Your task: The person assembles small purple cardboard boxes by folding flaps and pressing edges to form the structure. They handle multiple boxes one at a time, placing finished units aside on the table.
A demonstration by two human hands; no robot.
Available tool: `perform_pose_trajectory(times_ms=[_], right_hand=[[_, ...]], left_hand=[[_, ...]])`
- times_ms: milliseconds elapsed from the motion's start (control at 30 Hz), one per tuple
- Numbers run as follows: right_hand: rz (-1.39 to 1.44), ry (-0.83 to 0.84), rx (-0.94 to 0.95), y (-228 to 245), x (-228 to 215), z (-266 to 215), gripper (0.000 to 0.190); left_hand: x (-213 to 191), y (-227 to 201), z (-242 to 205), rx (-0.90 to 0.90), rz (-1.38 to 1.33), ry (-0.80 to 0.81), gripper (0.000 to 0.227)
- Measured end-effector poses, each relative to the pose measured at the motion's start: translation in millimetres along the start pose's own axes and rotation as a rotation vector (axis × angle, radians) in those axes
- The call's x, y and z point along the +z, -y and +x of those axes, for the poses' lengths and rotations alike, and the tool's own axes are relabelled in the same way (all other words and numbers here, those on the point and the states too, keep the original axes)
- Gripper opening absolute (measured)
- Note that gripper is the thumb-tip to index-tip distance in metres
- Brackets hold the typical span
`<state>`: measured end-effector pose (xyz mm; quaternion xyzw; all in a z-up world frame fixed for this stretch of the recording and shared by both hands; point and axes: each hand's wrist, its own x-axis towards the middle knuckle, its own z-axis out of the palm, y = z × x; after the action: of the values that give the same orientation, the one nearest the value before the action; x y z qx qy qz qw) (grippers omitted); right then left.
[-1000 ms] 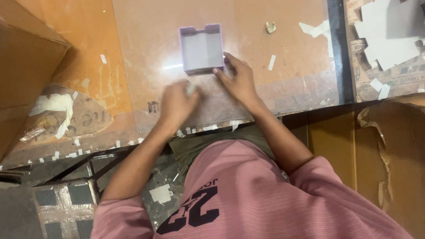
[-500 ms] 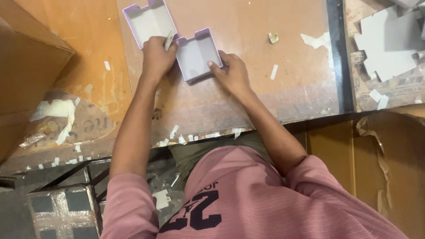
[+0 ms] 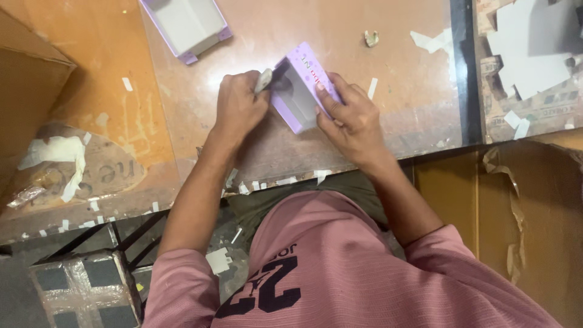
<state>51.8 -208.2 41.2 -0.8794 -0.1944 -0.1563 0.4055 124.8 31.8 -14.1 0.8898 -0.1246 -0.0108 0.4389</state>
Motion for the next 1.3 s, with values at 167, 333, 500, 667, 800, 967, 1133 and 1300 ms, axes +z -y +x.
perform_pose_trajectory(times_ms=[167,333,500,667,800,967,1133,1300], right_hand=[[-0.002,0.203,0.119,9,-37,5,0.035],[-0.115,0.002,0.098,5,-24,-9,0.039],[-0.244,-0.053,0.018,-19,-4,-25,0.041],[-0.2,0.013,0.015,-40,-4,-15,0.036],[-0.036,0.058,0.056,-43,-8,-4,0.026],[0.01,0.115,0.192,-46,-6,18,0.019],[0.302,0.13,0.337,-52,-1,20,0.026],[0.469,0.123,0.468,-67,9,17,0.036]], left_hand=[[14,-3,-5,0.152,0.157,0.12,0.01],[20,-12,4,-0.076,-0.113,0.06,0.028],[22,-17,-15,-0.209,-0.116,-0.134,0.024],[35,-26,-48,-0.013,-0.194,-0.019,0.029],[40,-21,-62,0.0,-0.169,0.113,0.032],[46,-5,-43,0.21,0.164,0.03,0.044],[72,12,-19,0.278,0.798,0.095,0.009],[87,19,2,0.455,1.002,0.076,0.005]])
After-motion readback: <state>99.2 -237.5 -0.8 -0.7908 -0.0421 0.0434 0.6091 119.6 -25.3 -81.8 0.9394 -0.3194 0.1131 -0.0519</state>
